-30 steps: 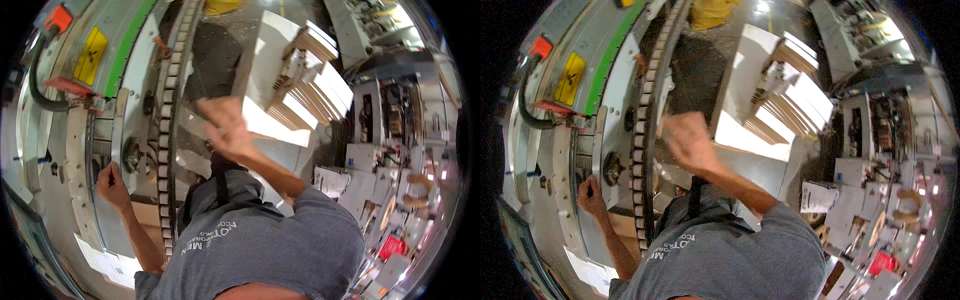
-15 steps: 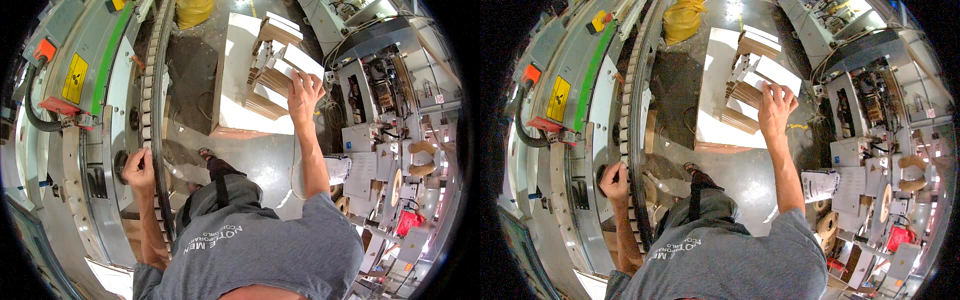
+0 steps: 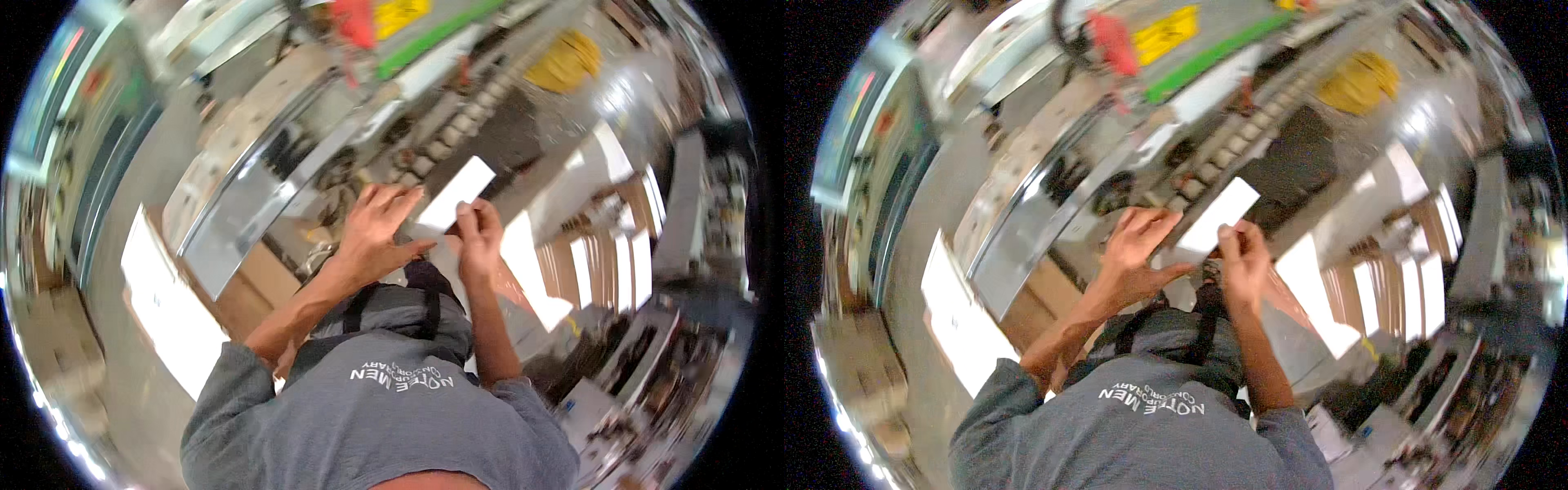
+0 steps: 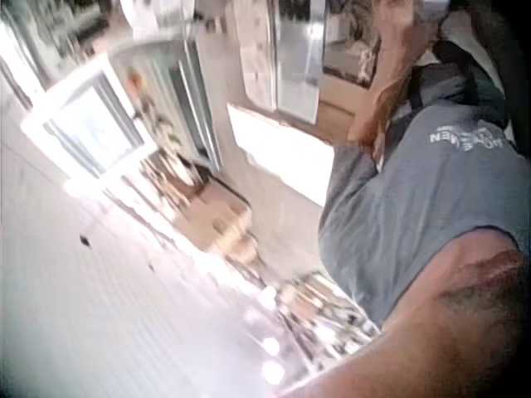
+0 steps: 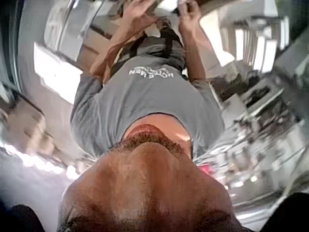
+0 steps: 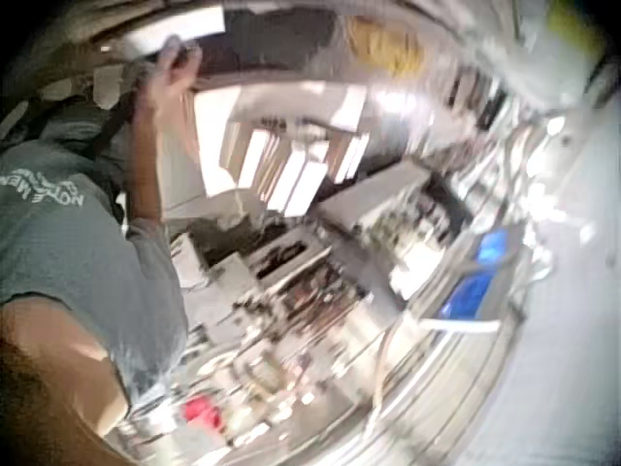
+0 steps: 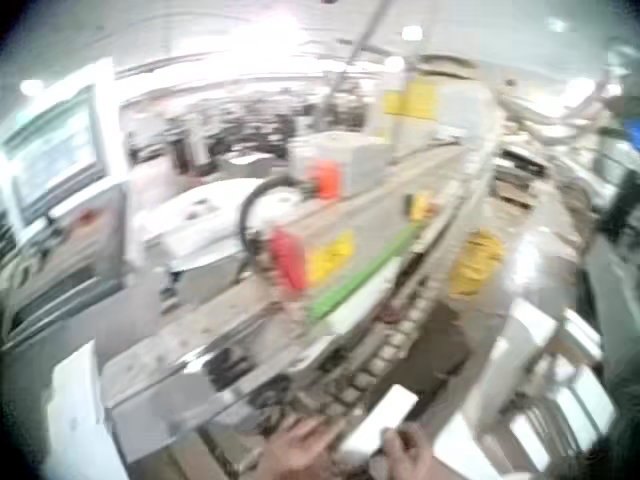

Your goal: The person places a long white board onto an edge-banding machine, guides it through, carries it across the room to a stack of similar boards, and then feeds smaller white wood pieces one by one into the edge-banding machine.

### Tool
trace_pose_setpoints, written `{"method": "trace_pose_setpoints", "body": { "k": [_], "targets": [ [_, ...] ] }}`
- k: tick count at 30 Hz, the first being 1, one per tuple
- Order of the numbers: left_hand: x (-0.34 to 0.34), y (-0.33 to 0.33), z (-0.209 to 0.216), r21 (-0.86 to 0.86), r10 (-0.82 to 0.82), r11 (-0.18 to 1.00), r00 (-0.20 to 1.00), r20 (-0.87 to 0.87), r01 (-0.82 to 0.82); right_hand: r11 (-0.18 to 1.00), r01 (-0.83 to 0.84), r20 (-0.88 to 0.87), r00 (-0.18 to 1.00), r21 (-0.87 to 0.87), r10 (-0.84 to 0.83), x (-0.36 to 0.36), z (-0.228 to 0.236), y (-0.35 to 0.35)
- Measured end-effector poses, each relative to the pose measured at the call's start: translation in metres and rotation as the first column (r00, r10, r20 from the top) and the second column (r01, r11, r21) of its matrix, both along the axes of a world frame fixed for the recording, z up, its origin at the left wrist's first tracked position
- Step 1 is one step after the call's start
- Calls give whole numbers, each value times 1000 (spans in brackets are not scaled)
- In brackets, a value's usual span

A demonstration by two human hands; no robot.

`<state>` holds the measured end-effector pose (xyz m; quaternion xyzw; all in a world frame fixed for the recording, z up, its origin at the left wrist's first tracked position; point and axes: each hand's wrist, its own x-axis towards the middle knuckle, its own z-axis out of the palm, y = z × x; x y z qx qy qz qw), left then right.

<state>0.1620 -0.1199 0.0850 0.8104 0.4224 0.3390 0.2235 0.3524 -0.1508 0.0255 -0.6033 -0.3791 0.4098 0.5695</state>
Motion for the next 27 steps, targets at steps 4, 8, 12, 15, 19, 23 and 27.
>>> {"method": "trace_pose_setpoints", "body": {
  "k": [4,8,12,15,19,23,27],
  "targets": [
    [-67,-16,-30,39,381,925,920,-89,-379,951,-306,-399,866,50,299,-115,-5,36],
    [-148,-9,-37,32,571,820,815,-95,-571,872,-474,-542,705,118,457,-190,-3,63],
    [-208,9,-62,85,594,803,803,-43,-590,778,-628,-431,698,18,572,-234,-5,75],
    [-224,23,-71,193,638,759,769,-36,-621,720,-693,-430,643,25,634,-255,-6,82],
    [-231,28,-66,476,709,656,695,-122,-585,720,-689,-381,647,80,661,-280,-38,101],
    [-236,14,-74,365,776,587,630,1,-723,748,-663,-344,693,44,634,-290,-28,103],
    [-247,5,-82,269,835,539,548,-45,-799,736,-677,-307,703,-9,642,-293,-19,103]
  ]
}}
